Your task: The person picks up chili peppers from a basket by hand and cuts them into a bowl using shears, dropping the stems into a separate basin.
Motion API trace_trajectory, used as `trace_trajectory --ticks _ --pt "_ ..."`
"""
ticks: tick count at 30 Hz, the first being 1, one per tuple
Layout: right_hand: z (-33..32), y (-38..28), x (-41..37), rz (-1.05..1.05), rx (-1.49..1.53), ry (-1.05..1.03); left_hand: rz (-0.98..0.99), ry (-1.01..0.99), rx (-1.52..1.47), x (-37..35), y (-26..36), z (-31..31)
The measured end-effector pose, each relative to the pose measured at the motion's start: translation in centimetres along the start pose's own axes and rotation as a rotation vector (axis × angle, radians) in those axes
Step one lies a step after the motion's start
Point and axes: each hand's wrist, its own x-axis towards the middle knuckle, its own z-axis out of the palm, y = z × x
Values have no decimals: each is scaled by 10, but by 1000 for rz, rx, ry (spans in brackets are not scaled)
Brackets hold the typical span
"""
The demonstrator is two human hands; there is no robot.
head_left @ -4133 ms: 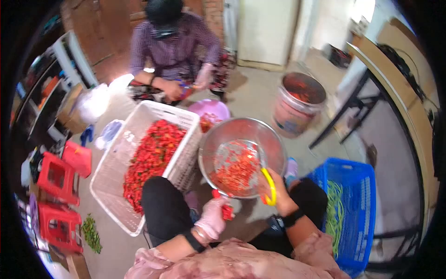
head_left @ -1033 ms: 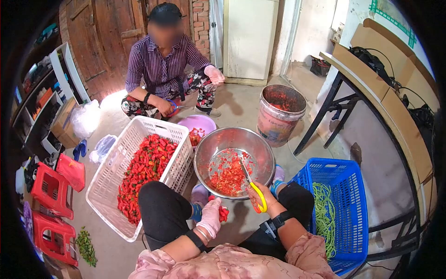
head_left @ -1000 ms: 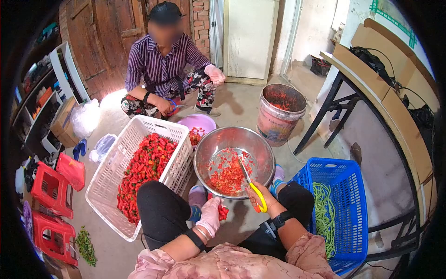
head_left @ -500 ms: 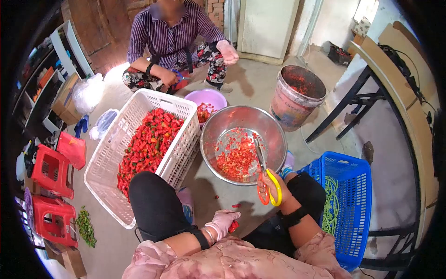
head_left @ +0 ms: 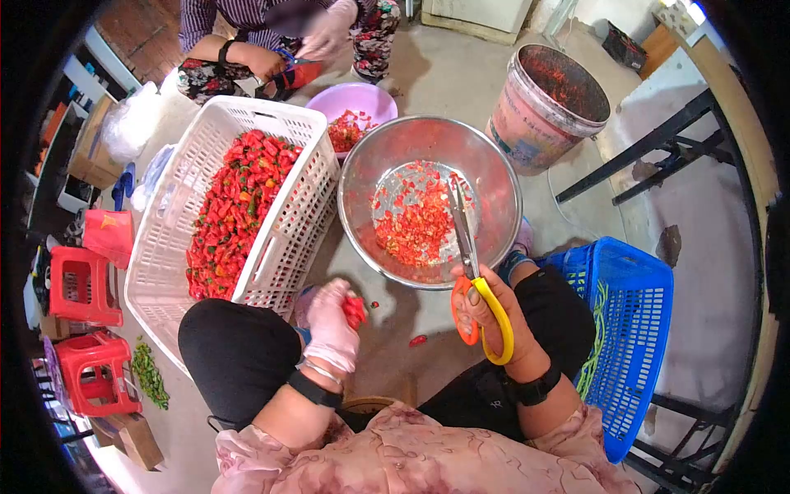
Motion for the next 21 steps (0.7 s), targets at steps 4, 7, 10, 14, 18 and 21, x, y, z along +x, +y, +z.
trace_trajectory --ticks 4,7,10,14,18,21 --pt "-4 -3 -1 67 35 57 2 151 -131 15 34 33" --pt "-5 -6 1 34 58 74 -33 86 -131 21 25 52" --pt "-6 -10 0 56 54 103 -119 -35 -4 11 -15 59" --pt "-8 -10 2 -1 93 143 -120 -395 994 12 -97 24" --pt "-15 -20 -2 -18 52 139 -104 -597 1618 3 -139 -4" --pt "-20 -15 -6 4 151 202 -16 -817 1999 7 -157 1"
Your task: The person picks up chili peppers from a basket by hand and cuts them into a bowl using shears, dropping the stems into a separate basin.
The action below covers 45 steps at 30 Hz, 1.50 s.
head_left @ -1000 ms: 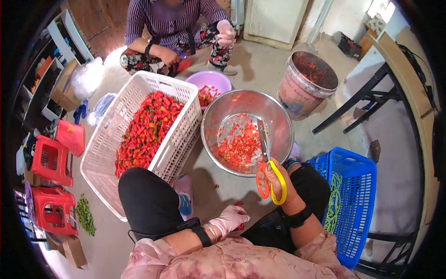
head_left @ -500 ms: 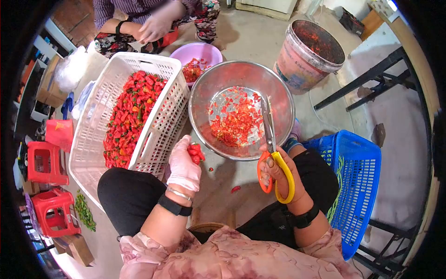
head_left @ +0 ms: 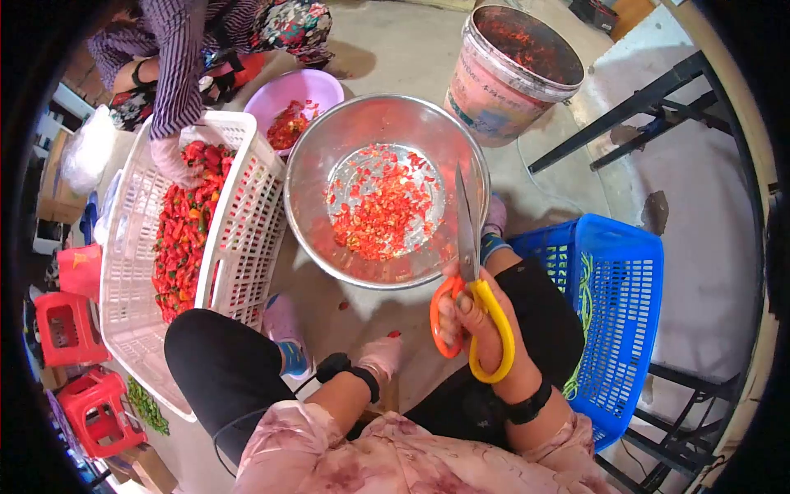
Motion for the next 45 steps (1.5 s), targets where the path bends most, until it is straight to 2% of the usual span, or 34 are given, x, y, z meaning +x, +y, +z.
trace_trajectory --ticks 1,4,6,7,8,10,11,13,14,16,20,22,23,25,26,28,30,32,33,34,35,36,38,39,41,42,44,45 --pt "0 -1 -1 11 -52 23 -10 -163 213 6 3 -2" --pt "2 -6 -2 119 -184 79 62 -247 215 18 -3 1" --pt "-2 0 -5 153 -219 143 121 69 61 46 -29 44" --pt "-4 9 -4 69 -173 146 163 -27 141 52 -34 45" --pt "-3 10 -4 88 -124 180 198 -129 218 54 -32 37" --pt "3 -4 2 179 -43 109 5 -256 105 23 8 -35" --pt "0 2 4 176 -51 101 6 -245 98 42 -5 -15" --pt "-8 18 4 133 -128 163 298 -235 284 83 -44 50" --pt "-6 18 8 143 -131 146 284 -230 272 87 -45 47" --pt "1 13 12 167 -126 144 293 -371 301 95 -39 40" --pt "4 9 19 227 -139 166 367 -262 369 92 -43 36" --pt "7 7 21 387 183 268 383 -293 279 80 -41 30" --pt "12 7 19 391 190 261 373 -295 281 67 -36 22" --pt "25 8 17 63 -228 137 282 -208 137 53 -23 4" --pt "20 11 17 40 -222 115 271 -181 151 55 -23 15" --pt "2 22 16 177 -293 -23 202 -223 -24 62 -27 50" --pt "26 7 12 181 -291 -27 282 -286 131 52 -15 39" --pt "42 10 10 200 -294 -63 334 -238 33 20 0 4" --pt "34 23 12 153 -279 -87 300 -196 17 11 2 -6" --pt "31 32 15 105 -264 -109 360 -168 -82 5 3 -15" --pt "36 34 16 3 -376 -124 430 -140 -176 -1 5 -25" --pt "35 38 21 -8 -385 -167 415 -98 -185 -7 7 -37" --pt "29 47 29 -40 -388 -223 373 153 -435 -25 10 -62" --pt "39 39 23 34 -237 -204 358 190 -448 -41 12 -82" --pt "35 35 25 24 -330 -210 348 86 -962 -74 13 -113" --pt "36 36 23 4 -414 -168 385 232 -917 -72 9 -112" --pt "60 21 7 102 -69 -134 302 140 -1150 -103 10 -132" --pt "27 38 27 15 -228 -233 317 148 -1222 -110 10 -131"
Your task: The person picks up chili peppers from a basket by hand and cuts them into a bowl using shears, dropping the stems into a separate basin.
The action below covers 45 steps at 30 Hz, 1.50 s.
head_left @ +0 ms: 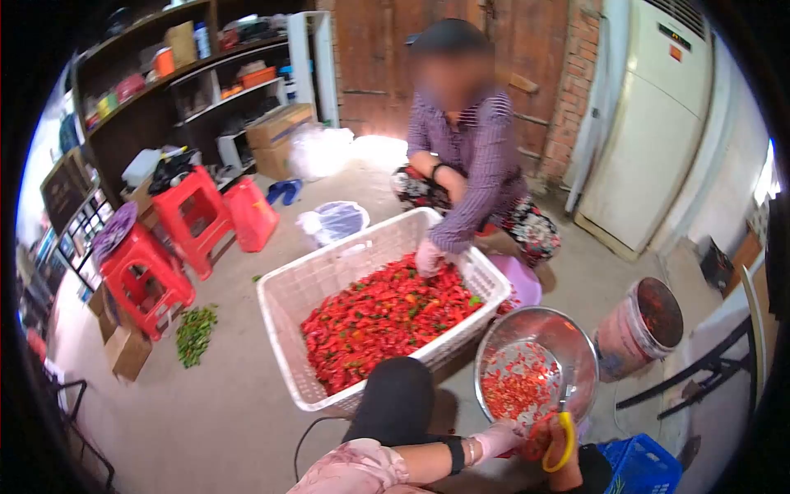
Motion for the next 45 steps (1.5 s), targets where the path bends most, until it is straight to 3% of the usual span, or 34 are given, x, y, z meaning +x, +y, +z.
trace_trajectory --ticks 1,3,6,9,11,13,15,17,18,19,21,23,25,29,33,35,38,41,44,45 --pt "2 -9 -3 -32 -80 -26 14 16 -73 -6 -1 -1" --pt "9 -14 -8 -21 88 98 148 97 33 -14 -2 -1" --pt "18 -27 -14 41 180 110 241 196 -80 -24 3 1" --pt "24 -31 -17 18 17 37 253 309 -90 -43 19 -7" --pt "48 -43 -25 53 -110 14 265 279 -184 -52 24 -9" --pt "48 -38 -28 87 -234 19 247 232 -434 -47 11 -14" --pt "26 -10 -22 -5 -349 -74 452 246 69 -60 -2 -23" --pt "17 -10 -29 276 -9 -47 840 354 699 -53 -29 -27" --pt "10 -4 -31 97 -316 -92 855 288 524 -58 -31 -19" --pt "4 3 -34 -45 -637 -132 840 218 350 -64 -29 -15" --pt "-2 8 -45 7 -435 -152 108 -19 -664 -74 -5 -10" --pt "5 3 -58 -144 -580 -117 119 65 -851 -71 -14 -7" --pt "-1 2 -63 -19 -791 -145 85 95 -855 -69 -17 -3" --pt "2 7 -61 -71 -876 -239 71 221 -904 -53 -26 -4" --pt "-4 25 -47 -98 -853 -227 87 214 -865 -28 -17 -15" --pt "-2 18 -44 -145 -900 -203 92 202 -873 -25 -3 -15" --pt "-6 12 -37 -54 -874 -185 -20 98 -848 -11 4 -22" --pt "-9 15 -30 -46 -662 -177 -153 22 -926 -1 14 -23" --pt "-10 7 -25 -97 -625 -124 -106 3 -853 7 32 -24" --pt "-11 3 -22 -137 -739 -56 -109 -1 -852 12 32 -23"
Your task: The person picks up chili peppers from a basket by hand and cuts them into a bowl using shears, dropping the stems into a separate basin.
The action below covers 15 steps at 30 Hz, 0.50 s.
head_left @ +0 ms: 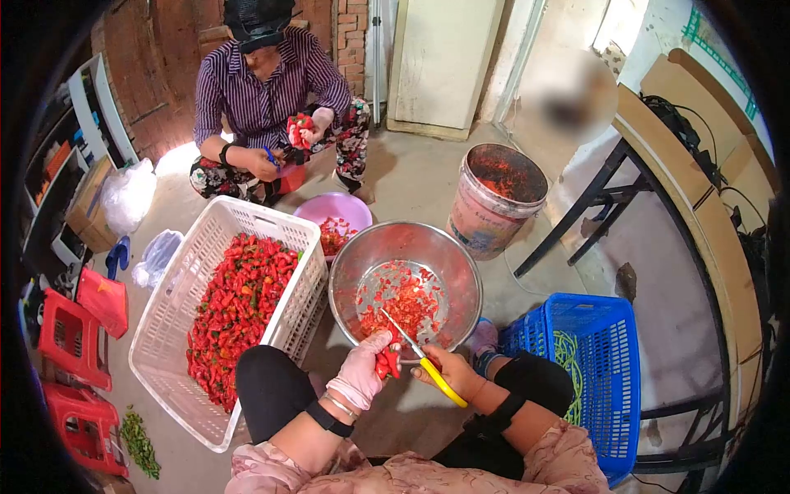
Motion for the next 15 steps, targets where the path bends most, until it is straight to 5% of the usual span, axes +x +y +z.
trace_trajectory --ticks 2,7,15 --pt "-1 -2 3 -7 -118 71 302 61 129 13 -5 2" --pt "6 1 7 4 -178 169 588 313 670 20 -13 8" --pt "7 31 10 22 -350 177 416 328 495 35 -15 -11"
